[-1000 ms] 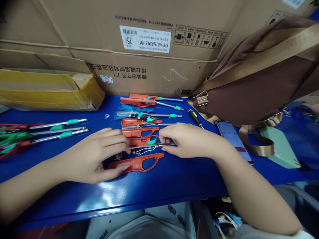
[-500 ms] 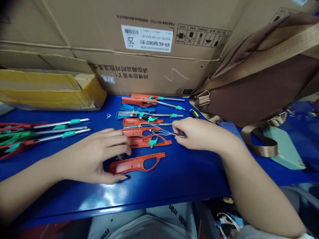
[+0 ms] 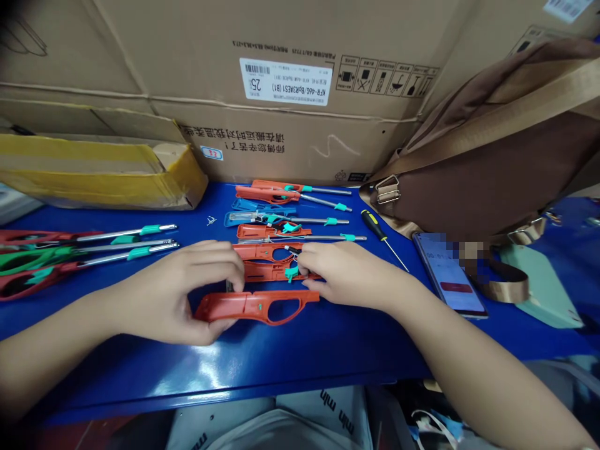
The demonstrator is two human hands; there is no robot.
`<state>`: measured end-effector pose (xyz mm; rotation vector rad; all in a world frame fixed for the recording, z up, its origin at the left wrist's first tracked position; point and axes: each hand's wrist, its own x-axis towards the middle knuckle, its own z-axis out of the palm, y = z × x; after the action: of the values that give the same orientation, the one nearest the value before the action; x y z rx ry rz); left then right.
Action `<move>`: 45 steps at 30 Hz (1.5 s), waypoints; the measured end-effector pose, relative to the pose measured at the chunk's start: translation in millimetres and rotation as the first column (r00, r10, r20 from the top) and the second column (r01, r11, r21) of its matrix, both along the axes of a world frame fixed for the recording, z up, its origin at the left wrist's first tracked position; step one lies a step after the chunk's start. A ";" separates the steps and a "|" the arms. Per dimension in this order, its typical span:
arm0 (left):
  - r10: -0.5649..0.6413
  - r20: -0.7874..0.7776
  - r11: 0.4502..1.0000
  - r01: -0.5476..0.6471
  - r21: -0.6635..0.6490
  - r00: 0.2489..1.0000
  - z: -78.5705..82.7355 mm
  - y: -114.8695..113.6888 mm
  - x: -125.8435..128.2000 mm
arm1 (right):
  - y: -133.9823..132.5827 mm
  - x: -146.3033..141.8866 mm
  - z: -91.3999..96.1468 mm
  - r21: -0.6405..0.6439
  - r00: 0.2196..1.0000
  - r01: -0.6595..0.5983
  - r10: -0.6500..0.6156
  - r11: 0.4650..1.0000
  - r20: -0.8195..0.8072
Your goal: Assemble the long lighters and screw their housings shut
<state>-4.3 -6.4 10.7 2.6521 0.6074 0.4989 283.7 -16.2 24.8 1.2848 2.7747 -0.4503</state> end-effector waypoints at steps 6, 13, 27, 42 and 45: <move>0.163 0.015 0.984 -0.163 0.069 0.987 1.3 12.2 -5.8 | 2.2 3.1 2.6 -0.001 1.000 0.028 -0.028 1.000 -0.008; 0.199 0.028 0.979 -0.197 -0.056 0.980 -1.8 17.5 -10.8 | 2.4 13.2 9.6 -0.255 1.000 -0.008 0.014 0.967 0.022; 0.287 -0.002 0.957 -0.287 -0.048 0.958 -30.2 4.4 15.9 | -11.3 -2.3 15.6 -0.323 0.988 -0.087 0.123 0.942 0.092; 0.138 -0.275 0.989 -0.116 0.092 0.951 4.0 23.0 -18.3 | -13.0 0.8 16.4 -0.215 0.992 -0.112 0.096 0.970 -0.080; 0.130 -0.335 0.990 -0.106 0.089 0.933 5.7 25.8 -23.7 | -13.9 -3.4 12.6 -0.200 0.990 -0.136 0.124 0.970 -0.069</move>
<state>-28.0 19.4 16.4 2.8028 0.8691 0.0885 280.3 -30.1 37.4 1.0546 2.7468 -0.7500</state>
